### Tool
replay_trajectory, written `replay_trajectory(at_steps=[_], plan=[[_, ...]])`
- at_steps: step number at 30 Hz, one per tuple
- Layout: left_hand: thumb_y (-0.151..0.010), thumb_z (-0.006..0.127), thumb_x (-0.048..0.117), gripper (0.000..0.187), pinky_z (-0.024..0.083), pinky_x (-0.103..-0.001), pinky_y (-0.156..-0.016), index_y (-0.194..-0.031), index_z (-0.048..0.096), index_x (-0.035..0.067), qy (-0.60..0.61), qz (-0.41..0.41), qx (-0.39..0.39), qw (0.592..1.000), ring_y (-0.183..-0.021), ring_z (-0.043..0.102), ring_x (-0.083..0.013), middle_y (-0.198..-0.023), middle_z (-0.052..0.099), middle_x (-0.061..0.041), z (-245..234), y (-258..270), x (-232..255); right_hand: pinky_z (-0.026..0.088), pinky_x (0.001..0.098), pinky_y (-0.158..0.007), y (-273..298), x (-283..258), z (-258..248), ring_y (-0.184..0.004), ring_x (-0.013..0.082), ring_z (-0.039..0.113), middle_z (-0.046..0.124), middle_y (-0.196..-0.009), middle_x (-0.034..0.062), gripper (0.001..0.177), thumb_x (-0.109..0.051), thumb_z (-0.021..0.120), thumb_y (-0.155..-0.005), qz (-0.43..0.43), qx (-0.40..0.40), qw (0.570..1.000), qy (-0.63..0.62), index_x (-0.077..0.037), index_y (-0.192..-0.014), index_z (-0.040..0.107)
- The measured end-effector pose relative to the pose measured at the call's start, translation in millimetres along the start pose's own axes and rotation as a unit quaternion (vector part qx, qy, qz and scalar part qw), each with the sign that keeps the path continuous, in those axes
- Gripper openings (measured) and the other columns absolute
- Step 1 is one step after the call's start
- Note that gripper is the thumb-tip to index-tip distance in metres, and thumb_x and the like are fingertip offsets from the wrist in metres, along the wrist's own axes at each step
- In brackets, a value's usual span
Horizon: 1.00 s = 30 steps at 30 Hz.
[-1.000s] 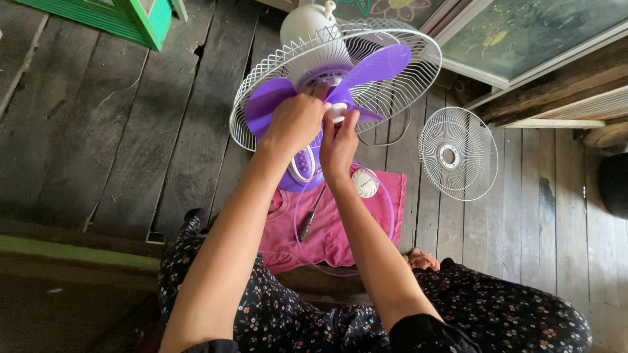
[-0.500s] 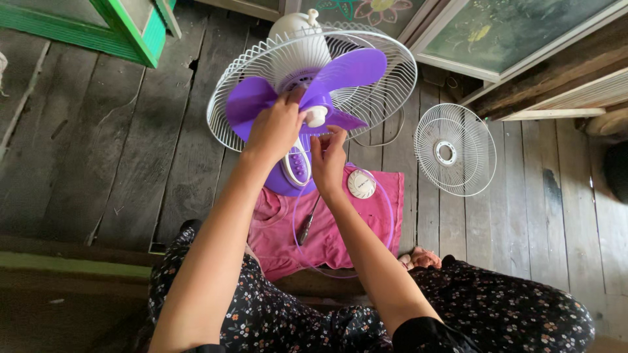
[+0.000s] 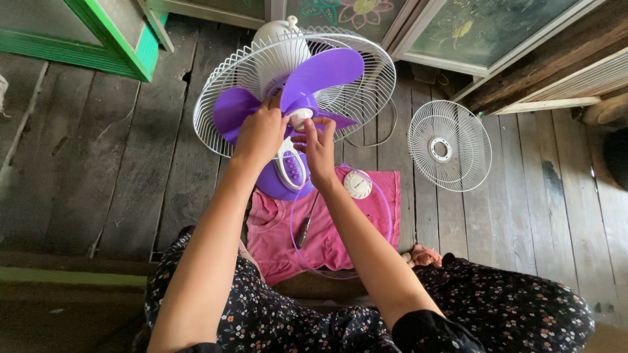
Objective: The person assembles a purple table fan by attaching the front protective cage and securing it with a screw. They use a screwdriver to tighten the central screw on the fan cage while sitting on the floor.
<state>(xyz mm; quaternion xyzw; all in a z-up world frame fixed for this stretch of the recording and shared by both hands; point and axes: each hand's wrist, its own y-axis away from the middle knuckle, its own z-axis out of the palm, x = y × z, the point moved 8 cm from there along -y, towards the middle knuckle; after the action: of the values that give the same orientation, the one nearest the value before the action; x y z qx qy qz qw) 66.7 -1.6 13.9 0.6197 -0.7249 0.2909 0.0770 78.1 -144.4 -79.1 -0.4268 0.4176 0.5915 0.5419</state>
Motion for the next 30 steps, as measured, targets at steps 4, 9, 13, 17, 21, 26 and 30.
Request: replay_trajectory(at_steps=[4, 9, 13, 17, 21, 26, 30], plan=[[-0.098, 0.063, 0.018, 0.044, 0.06, -0.05, -0.072, -0.132, 0.053, -0.008, 0.011, 0.014, 0.012, 1.0, -0.088, 0.071, -0.045, -0.119, 0.066, -0.028, 0, -1, 1, 0.056, 0.0312, -0.064, -9, 7, 5, -0.075, 0.0189, 0.068, 0.068, -0.099, 0.0147, 0.032, -0.026, 0.06, -0.104, 0.039, 0.034, 0.998, -0.043, -0.007, -0.117, 0.038], [-0.1, 0.061, 0.016, 0.028, 0.059, -0.052, -0.075, -0.117, 0.062, -0.006, 0.018, 0.005, -0.005, 1.0, -0.09, 0.071, -0.0443, -0.11, 0.07, -0.026, 0, 2, 1, 0.057, 0.0314, -0.061, -17, 6, 3, -0.071, 0.0186, 0.068, 0.07, -0.091, 0.0165, 0.029, -0.019, 0.063, -0.103, -0.011, 0.057, 0.998, 0.0, -0.004, -0.109, 0.04], [-0.102, 0.063, 0.018, 0.027, 0.059, -0.051, -0.074, -0.114, 0.062, -0.005, -0.001, -0.03, -0.036, 0.999, -0.088, 0.071, -0.0434, -0.107, 0.07, -0.027, 4, 1, -1, 0.055, 0.0303, -0.059, -19, 7, 0, -0.068, 0.017, 0.066, 0.069, -0.088, 0.0161, 0.028, -0.018, 0.064, -0.103, -0.017, 0.06, 0.998, 0.006, -0.004, -0.108, 0.04], [-0.09, 0.07, 0.015, 0.027, 0.057, -0.053, -0.072, -0.113, 0.066, 0.0, 0.081, 0.002, 0.051, 0.995, -0.087, 0.07, -0.045, -0.104, 0.072, -0.026, -10, -1, 0, 0.057, 0.0312, -0.062, -16, 7, -1, -0.07, 0.0178, 0.066, 0.068, -0.091, 0.0131, 0.027, -0.02, 0.061, -0.102, 0.025, 0.022, 0.999, -0.002, -0.005, -0.112, 0.041], [-0.091, 0.074, 0.011, 0.032, 0.06, -0.046, -0.076, -0.12, 0.064, 0.005, 0.183, 0.123, 0.159, 0.962, -0.092, 0.073, -0.0403, -0.108, 0.074, -0.023, -29, 1, 8, 0.058, 0.0321, -0.07, 1, 13, -12, -0.079, 0.0195, 0.069, 0.067, -0.095, 0.0107, 0.026, -0.021, 0.057, -0.103, 0.078, -0.032, 0.996, 0.016, -0.007, -0.12, 0.043], [-0.093, 0.071, 0.01, 0.037, 0.059, -0.032, -0.058, -0.127, 0.06, 0.001, 0.324, -0.06, -0.018, 0.944, -0.064, 0.073, -0.0175, -0.089, 0.076, -0.012, 6, -6, -16, 0.057, 0.0322, -0.075, 22, 29, -46, -0.083, 0.0183, 0.069, 0.068, -0.097, 0.0102, 0.019, -0.017, 0.057, -0.102, 0.12, -0.062, 0.988, 0.068, -0.005, -0.117, 0.052], [-0.095, 0.072, 0.01, 0.035, 0.057, -0.034, -0.056, -0.127, 0.06, -0.001, 0.304, -0.026, -0.038, 0.952, -0.062, 0.071, -0.019, -0.09, 0.075, -0.012, 2, -9, -14, 0.056, 0.0305, -0.072, 32, 41, -96, -0.082, 0.0167, 0.069, 0.069, -0.095, 0.0091, 0.014, -0.014, 0.058, -0.1, 0.15, -0.063, 0.976, 0.143, -0.004, -0.11, 0.056]])
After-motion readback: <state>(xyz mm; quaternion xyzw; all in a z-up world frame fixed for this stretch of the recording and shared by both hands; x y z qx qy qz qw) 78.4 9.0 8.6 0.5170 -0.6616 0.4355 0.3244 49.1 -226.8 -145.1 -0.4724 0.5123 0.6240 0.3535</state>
